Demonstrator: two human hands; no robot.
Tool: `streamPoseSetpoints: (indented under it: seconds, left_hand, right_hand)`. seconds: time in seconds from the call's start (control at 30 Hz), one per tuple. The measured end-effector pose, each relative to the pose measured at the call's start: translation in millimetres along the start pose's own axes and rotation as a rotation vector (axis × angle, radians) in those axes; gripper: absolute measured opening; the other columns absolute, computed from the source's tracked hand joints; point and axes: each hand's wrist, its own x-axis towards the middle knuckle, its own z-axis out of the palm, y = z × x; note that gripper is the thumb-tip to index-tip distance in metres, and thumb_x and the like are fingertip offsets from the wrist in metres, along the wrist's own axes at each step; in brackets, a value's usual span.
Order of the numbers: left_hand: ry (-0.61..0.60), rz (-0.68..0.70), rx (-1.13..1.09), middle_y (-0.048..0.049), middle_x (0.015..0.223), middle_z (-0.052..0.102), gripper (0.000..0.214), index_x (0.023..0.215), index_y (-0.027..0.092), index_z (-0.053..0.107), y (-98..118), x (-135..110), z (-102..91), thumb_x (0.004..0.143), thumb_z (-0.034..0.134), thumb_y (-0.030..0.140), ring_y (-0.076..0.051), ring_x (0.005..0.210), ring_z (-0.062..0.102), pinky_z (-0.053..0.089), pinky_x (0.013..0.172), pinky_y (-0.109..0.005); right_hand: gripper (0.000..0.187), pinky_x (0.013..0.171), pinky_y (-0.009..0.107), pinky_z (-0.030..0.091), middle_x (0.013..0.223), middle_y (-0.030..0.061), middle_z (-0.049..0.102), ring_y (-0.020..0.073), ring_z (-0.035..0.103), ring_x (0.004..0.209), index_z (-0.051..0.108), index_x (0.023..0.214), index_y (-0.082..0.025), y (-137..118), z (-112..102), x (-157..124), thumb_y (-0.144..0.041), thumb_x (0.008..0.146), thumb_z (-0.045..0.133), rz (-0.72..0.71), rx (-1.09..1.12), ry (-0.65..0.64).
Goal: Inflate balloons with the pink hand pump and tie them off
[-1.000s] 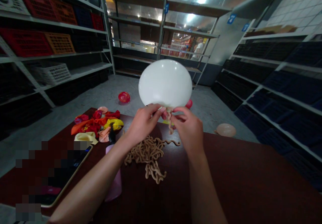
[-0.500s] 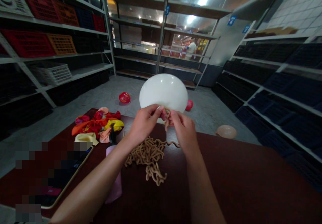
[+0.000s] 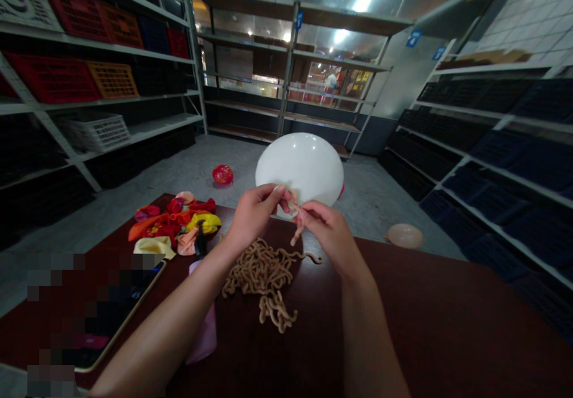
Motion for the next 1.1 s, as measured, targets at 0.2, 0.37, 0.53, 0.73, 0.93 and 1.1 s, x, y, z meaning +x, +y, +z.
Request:
streamPoseSetpoints:
  seconds: [0.2,0.37,0.53,0.73,0.93,1.1]
  left_hand:
    - [0.032,-0.042,-0.090,-0.0027,0.064,0.063,0.038,0.080,0.014,0.072,-3.3,0.5,1.3,0.093,0.059,0.047,-0.014,0.056,0.045,0.034,0.056,-0.026]
    - [0.000,-0.132,-0.232,-0.0025,0.062,0.060,0.040,0.078,0.014,0.071,-3.2,0.4,3.8,0.089,0.063,0.051,-0.012,0.052,0.038,0.027,0.051,-0.025]
    - [0.001,-0.217,-0.373,-0.0026,0.063,0.058,0.039,0.077,0.014,0.070,-4.3,-0.4,6.3,0.084,0.070,0.052,-0.011,0.052,0.038,0.026,0.050,-0.025]
    - [0.027,-0.238,-0.408,-0.0027,0.066,0.058,0.040,0.077,0.014,0.069,-7.4,-0.2,9.4,0.081,0.072,0.054,-0.011,0.055,0.043,0.031,0.052,-0.024]
    - [0.034,-0.143,-0.311,-0.0032,0.067,0.061,0.037,0.077,0.014,0.071,-6.7,-5.4,20.1,0.088,0.067,0.050,-0.012,0.056,0.043,0.034,0.054,-0.024]
    - [0.039,-0.125,-0.271,-0.0035,0.070,0.063,0.038,0.074,0.015,0.069,-9.1,-9.7,29.0,0.092,0.062,0.049,-0.012,0.058,0.046,0.038,0.057,-0.025]
  right_hand:
    - [0.028,0.064,0.027,0.038,0.079,0.0001,0.067,0.0120,0.054,0.068,0.068,0.082,-0.020,-2.7,-7.9,-2.1,-0.041,0.091,0.052,0.023,-0.072,-0.093]
    - [0.026,0.069,0.028,0.038,0.082,0.0007,0.068,0.0151,0.056,0.078,0.069,0.079,-0.021,-7.3,-13.6,-4.0,-0.039,0.088,0.053,0.052,-0.068,-0.103]
    - [0.021,0.072,0.028,0.036,0.076,-0.0015,0.064,0.0152,0.053,0.077,0.064,0.074,-0.021,-3.1,-11.6,-1.9,-0.032,0.085,0.049,0.029,-0.122,-0.101]
    - [0.021,0.069,0.027,0.039,0.074,-0.0015,0.063,0.0148,0.056,0.075,0.062,0.075,-0.022,-0.1,-7.0,-0.6,-0.031,0.087,0.049,-0.013,-0.199,0.001]
    - [0.021,0.072,0.030,0.050,0.089,0.0055,0.074,0.0176,0.069,0.081,0.062,0.094,-0.021,-9.2,11.3,-1.9,-0.041,0.089,0.056,-0.009,-0.098,0.361]
    - [0.030,0.075,0.031,0.053,0.091,0.0052,0.074,0.0170,0.071,0.080,0.054,0.114,-0.022,-12.9,23.5,-4.0,-0.042,0.091,0.059,-0.047,-0.034,0.396]
